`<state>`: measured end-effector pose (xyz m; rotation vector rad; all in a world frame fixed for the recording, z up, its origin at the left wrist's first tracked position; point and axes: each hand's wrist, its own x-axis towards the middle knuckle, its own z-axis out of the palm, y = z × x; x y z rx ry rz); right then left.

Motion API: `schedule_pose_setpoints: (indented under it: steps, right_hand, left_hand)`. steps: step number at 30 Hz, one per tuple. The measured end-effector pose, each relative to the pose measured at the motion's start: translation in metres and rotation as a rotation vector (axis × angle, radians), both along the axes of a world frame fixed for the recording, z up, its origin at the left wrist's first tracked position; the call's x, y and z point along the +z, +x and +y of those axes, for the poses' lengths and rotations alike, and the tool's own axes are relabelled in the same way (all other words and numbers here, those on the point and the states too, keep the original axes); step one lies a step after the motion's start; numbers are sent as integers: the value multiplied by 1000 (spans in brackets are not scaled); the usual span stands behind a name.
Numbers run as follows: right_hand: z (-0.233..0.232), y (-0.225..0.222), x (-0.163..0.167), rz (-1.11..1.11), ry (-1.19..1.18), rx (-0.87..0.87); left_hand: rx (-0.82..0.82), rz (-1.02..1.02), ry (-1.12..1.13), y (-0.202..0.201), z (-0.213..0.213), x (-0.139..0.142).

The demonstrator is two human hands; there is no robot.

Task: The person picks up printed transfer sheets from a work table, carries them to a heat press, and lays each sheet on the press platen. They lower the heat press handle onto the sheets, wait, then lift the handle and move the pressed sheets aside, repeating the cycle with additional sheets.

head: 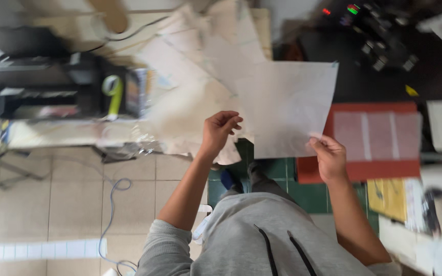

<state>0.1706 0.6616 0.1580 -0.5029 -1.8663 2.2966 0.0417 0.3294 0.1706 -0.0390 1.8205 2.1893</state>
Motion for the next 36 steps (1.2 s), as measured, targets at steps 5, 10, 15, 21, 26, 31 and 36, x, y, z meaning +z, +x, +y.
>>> schedule_pose_setpoints:
  steps: [5, 10, 15, 21, 26, 31, 36]
  right_hand:
    - [40, 59, -3, 56, -85, -216]
    - [68, 100, -10, 84, -80, -336]
    - [95, 122, -17, 99, -69, -377]
    - [139, 147, -4, 5, 112, -412]
    - [178, 168, 5, -18, 61, -445]
    - [258, 191, 3, -210, -306, -384]
    - [317, 217, 1, -358, -385, -55]
  left_hand:
    - [-167, 16, -27, 7, 57, -6]
    - [-300, 89, -123, 18, 113, 5]
    - [-352, 258, -190, 35, 156, 17]
    - [-365, 541, -469, 88, 225, 46]
    - [-815, 1052, -596, 150, 287, 78]
    - [-789, 943, -760, 176, 323, 71]
    - [-489, 839, -692, 204, 343, 2]
